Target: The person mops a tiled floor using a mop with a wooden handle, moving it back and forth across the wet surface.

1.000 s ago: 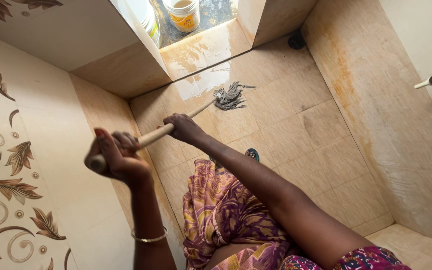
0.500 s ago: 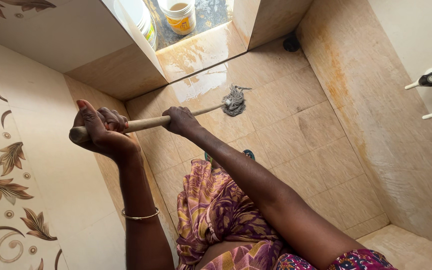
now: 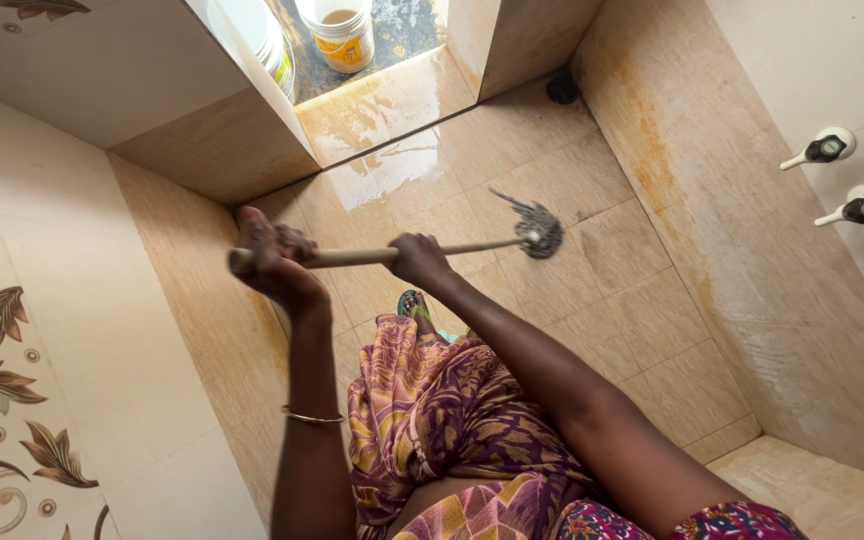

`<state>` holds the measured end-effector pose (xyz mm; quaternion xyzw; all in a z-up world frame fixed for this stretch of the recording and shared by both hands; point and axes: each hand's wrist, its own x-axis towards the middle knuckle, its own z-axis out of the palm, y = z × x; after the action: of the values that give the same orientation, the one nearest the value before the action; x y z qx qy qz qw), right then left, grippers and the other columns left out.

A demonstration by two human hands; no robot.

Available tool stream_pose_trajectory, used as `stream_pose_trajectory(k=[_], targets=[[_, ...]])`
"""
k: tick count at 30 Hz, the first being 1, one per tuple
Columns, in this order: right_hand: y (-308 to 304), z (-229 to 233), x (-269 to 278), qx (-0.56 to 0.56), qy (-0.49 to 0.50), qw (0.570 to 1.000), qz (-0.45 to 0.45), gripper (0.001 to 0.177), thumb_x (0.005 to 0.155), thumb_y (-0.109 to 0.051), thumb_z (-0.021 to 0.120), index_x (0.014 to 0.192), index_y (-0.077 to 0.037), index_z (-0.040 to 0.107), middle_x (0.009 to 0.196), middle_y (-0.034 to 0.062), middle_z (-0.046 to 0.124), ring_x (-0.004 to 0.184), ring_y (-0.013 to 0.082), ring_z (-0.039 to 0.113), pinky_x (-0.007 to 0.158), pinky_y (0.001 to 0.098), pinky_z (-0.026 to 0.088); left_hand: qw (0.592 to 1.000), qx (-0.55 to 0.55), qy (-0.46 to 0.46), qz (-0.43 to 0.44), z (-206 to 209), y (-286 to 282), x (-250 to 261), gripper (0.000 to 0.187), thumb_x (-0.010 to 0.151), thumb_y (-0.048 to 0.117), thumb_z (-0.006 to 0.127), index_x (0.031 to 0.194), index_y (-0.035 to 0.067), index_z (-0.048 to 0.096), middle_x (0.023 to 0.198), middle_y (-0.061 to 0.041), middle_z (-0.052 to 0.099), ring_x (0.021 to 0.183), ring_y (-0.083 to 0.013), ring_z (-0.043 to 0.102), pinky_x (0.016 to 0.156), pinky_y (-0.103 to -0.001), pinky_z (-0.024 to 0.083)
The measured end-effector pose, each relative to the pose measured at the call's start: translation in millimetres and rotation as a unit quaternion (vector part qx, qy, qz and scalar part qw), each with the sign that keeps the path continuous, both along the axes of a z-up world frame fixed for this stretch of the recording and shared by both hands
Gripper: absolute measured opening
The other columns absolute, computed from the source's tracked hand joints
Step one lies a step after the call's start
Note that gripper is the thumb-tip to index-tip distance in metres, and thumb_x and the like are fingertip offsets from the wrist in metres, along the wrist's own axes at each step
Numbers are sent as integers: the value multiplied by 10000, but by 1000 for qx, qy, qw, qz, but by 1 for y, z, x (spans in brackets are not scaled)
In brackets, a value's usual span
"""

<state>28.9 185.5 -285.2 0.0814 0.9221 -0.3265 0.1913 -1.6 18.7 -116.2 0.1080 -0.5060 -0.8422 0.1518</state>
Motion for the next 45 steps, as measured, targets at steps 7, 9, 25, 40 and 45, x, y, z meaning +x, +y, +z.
stream_pose_trajectory(k=[7, 9, 25, 40, 45], targets=[[2, 4, 47, 29, 50, 993, -104, 293, 1002, -311, 622, 845, -78, 705, 881, 123, 718, 959, 356, 657, 801, 644, 444, 995, 49, -42, -75, 4, 12, 33, 408, 1067, 170, 519, 670, 156, 427, 486, 55, 327, 390, -69, 277, 407, -285, 295], [-7, 1, 45, -2, 110, 986, -129, 289, 1010, -292, 614, 835, -71, 675, 874, 128, 699, 916, 368, 651, 782, 579, 474, 993, 63, -26, -97, 20, 5, 34, 392, 1048, 135, 510, 670, 153, 406, 499, 52, 311, 408, -69, 263, 426, -284, 300], [-138, 37, -36, -288, 279, 915, 57, 326, 979, -247, 668, 741, -55, 555, 760, 132, 612, 750, 331, 627, 733, 459, 498, 975, -211, 54, 43, 146, -39, 74, 435, 1010, 55, 538, 599, 64, 396, 542, 6, 363, 479, -80, 292, 492, -261, 212], [-147, 18, -73, -125, 309, 906, 261, 281, 908, -454, 636, 842, -187, 690, 813, 22, 729, 909, 224, 710, 978, 552, 438, 981, -172, 85, 24, 111, -54, 83, 556, 1106, 97, 575, 596, 69, 356, 537, 11, 317, 462, -72, 273, 516, -262, 265], [-128, 23, -77, -35, 211, 940, 267, 305, 955, -489, 620, 845, -220, 712, 842, -7, 736, 915, 173, 713, 975, 434, 447, 984, -151, 72, 58, 99, -57, 78, 553, 1111, 81, 580, 599, 70, 372, 533, -1, 351, 482, -101, 315, 605, -327, 385]])
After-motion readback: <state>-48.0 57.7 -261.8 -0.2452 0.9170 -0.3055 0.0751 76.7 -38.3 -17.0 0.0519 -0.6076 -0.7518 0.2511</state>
